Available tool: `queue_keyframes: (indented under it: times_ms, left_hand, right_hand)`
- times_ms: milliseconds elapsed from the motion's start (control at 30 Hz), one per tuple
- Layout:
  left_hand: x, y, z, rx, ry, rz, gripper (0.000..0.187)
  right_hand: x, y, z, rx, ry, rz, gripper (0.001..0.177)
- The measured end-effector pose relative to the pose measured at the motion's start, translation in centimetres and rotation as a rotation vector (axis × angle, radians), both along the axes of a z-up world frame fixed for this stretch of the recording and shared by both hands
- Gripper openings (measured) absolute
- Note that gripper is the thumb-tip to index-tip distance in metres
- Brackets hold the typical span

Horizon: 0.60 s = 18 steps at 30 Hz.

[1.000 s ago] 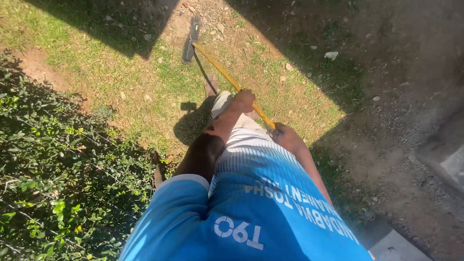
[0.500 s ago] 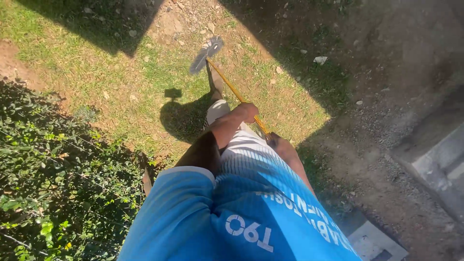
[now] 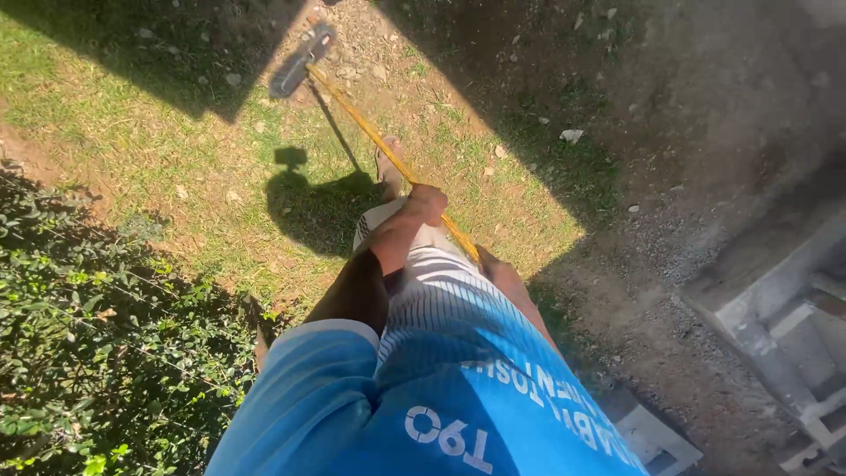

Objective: The person sweeps dirt and debris along an outdoor path using a broom.

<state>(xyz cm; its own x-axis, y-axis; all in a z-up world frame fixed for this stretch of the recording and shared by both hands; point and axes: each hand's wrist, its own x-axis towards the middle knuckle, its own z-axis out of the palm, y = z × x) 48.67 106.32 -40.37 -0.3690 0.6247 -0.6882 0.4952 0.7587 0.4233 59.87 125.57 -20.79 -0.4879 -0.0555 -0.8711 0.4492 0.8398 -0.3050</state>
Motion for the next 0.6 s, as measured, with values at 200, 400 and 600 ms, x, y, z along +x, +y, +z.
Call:
queue_keyframes:
  times_ms: [200, 400, 600]
  left_hand:
    - [-7.0, -7.3, 5.2, -0.004, 0.073, 0.073, 0.022]
    - [-4.5, -0.7, 7.6, 0.302, -0.051, 0.044, 0.026]
    - [-5.7, -1.8, 1.8, 0.141, -0.212, 0.064, 0.025]
  right_hand:
    - [-8.1, -5.6, 8.3, -0.174, 0.086, -0.132, 0.054]
    - [-11.1, -4.1, 16.3, 0.221, -0.072, 0.137, 0.056]
    - [-8.9, -5.1, 9.7, -0.021, 0.123, -0.118, 0.065]
